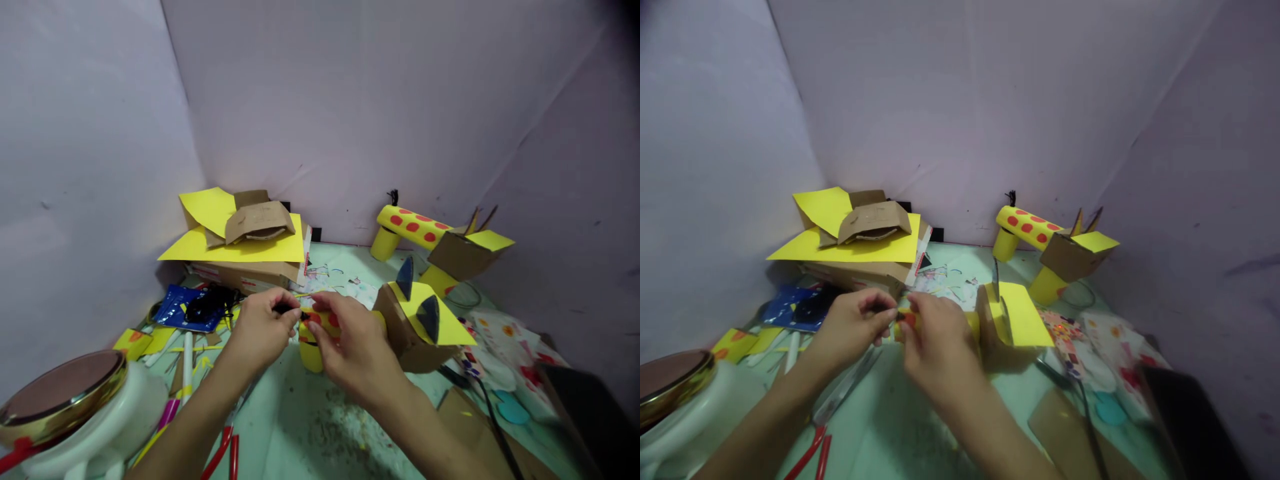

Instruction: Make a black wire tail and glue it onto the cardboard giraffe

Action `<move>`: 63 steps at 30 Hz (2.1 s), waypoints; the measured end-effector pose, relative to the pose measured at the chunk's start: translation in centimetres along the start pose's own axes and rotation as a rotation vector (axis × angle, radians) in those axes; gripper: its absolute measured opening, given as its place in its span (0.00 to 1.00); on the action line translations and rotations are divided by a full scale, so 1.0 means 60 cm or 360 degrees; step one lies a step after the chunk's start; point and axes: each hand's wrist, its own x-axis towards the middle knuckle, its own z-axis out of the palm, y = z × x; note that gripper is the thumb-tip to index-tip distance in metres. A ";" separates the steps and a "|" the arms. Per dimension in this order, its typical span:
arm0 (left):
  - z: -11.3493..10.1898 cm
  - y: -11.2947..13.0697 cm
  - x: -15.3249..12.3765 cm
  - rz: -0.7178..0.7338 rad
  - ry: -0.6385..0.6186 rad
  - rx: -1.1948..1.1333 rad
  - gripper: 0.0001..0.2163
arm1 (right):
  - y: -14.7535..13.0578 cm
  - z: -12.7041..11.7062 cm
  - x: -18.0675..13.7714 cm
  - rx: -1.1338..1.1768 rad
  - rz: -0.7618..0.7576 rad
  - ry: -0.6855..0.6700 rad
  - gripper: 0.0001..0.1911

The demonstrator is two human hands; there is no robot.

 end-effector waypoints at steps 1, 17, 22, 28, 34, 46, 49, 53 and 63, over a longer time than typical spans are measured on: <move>0.000 -0.001 0.000 0.0016 -0.0007 0.0015 0.03 | 0.001 0.002 0.000 -0.0005 0.0005 0.0035 0.14; 0.001 -0.001 -0.003 0.0037 -0.0080 0.0136 0.05 | 0.000 -0.005 0.008 0.0177 0.0099 0.0076 0.15; 0.003 0.000 -0.005 0.0045 -0.0069 0.0109 0.06 | 0.005 -0.007 0.007 0.0165 -0.0195 -0.0045 0.22; 0.003 -0.002 -0.004 0.0041 -0.0066 0.0130 0.05 | 0.025 0.000 0.001 -0.0042 -0.0387 -0.0001 0.18; 0.002 0.001 -0.005 0.0016 -0.0128 0.0050 0.09 | 0.014 -0.009 -0.001 0.0017 -0.0237 -0.0063 0.17; -0.014 -0.011 0.000 -0.0072 -0.0152 0.0010 0.23 | 0.020 -0.009 0.001 0.0004 -0.0437 -0.0055 0.17; -0.024 -0.016 0.008 -0.0066 -0.0102 -0.0007 0.24 | 0.019 -0.007 0.000 -0.0003 -0.0388 -0.0033 0.16; -0.036 -0.017 0.015 -0.0090 -0.0091 0.0010 0.22 | 0.015 -0.007 -0.002 -0.0002 -0.0159 0.0019 0.15; -0.036 -0.005 0.008 -0.0214 -0.0495 -0.0177 0.15 | 0.017 -0.010 0.001 0.0007 -0.0395 -0.0082 0.17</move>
